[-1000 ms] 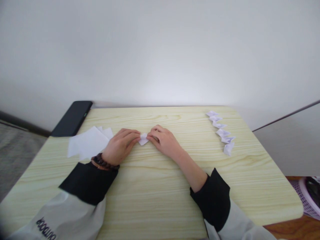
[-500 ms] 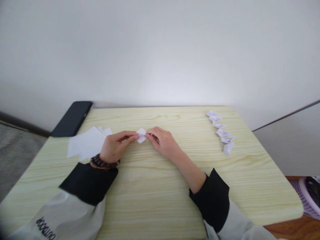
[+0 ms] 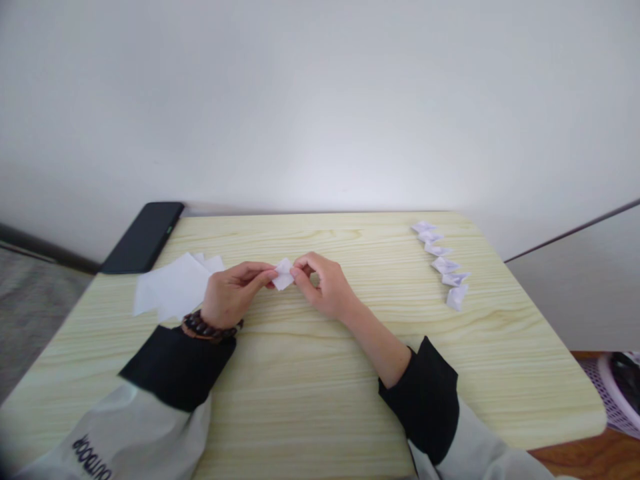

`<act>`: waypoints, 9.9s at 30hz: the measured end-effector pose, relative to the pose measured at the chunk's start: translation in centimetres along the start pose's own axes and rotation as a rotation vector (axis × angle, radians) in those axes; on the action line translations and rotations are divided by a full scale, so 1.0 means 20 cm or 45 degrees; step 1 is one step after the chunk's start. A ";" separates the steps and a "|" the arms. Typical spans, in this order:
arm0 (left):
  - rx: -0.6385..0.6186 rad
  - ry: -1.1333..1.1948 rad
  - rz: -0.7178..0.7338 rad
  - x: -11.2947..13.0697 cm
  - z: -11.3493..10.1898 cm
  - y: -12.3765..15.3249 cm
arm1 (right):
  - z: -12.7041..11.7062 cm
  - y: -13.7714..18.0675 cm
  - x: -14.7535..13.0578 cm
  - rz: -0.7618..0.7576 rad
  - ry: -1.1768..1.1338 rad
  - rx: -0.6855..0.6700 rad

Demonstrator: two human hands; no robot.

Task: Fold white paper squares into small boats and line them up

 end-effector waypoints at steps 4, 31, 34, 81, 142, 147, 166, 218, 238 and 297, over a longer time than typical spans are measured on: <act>0.006 0.004 -0.010 -0.01 0.00 0.00 | -0.01 0.00 -0.01 -0.022 0.000 0.022; 0.096 0.167 -0.092 0.00 -0.01 0.01 | -0.02 0.01 0.03 0.067 -0.112 0.170; 0.085 0.190 -0.106 0.00 -0.01 0.01 | -0.03 0.02 0.04 0.076 -0.143 0.195; -0.199 0.197 -0.190 -0.02 0.06 -0.01 | 0.07 0.01 -0.02 -0.065 -0.013 -0.213; -0.228 0.249 -0.226 -0.02 0.08 0.00 | 0.07 0.01 0.00 0.052 -0.085 -0.210; -0.195 0.235 -0.161 -0.01 0.06 0.00 | 0.08 0.00 -0.02 -0.008 -0.055 -0.237; -0.259 0.325 -0.323 -0.06 0.10 0.00 | 0.05 0.01 0.03 0.135 -0.070 -0.093; -0.384 0.068 -0.138 0.00 0.10 0.00 | 0.07 0.02 0.05 0.165 -0.162 -0.196; -0.346 0.218 -0.213 -0.01 0.10 0.00 | 0.07 0.02 0.05 0.146 -0.146 -0.161; -0.066 -0.780 0.600 0.07 0.05 0.02 | 0.05 0.00 0.02 -0.188 0.275 -0.133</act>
Point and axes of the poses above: each hand's wrist, its own y-axis away from the middle knuckle, its own z-axis out of the palm, x = y × z, the point moved 8 cm from there along -y, towards the middle knuckle, and after that the axes turned 5 degrees about -z, right-handed, at the moved point
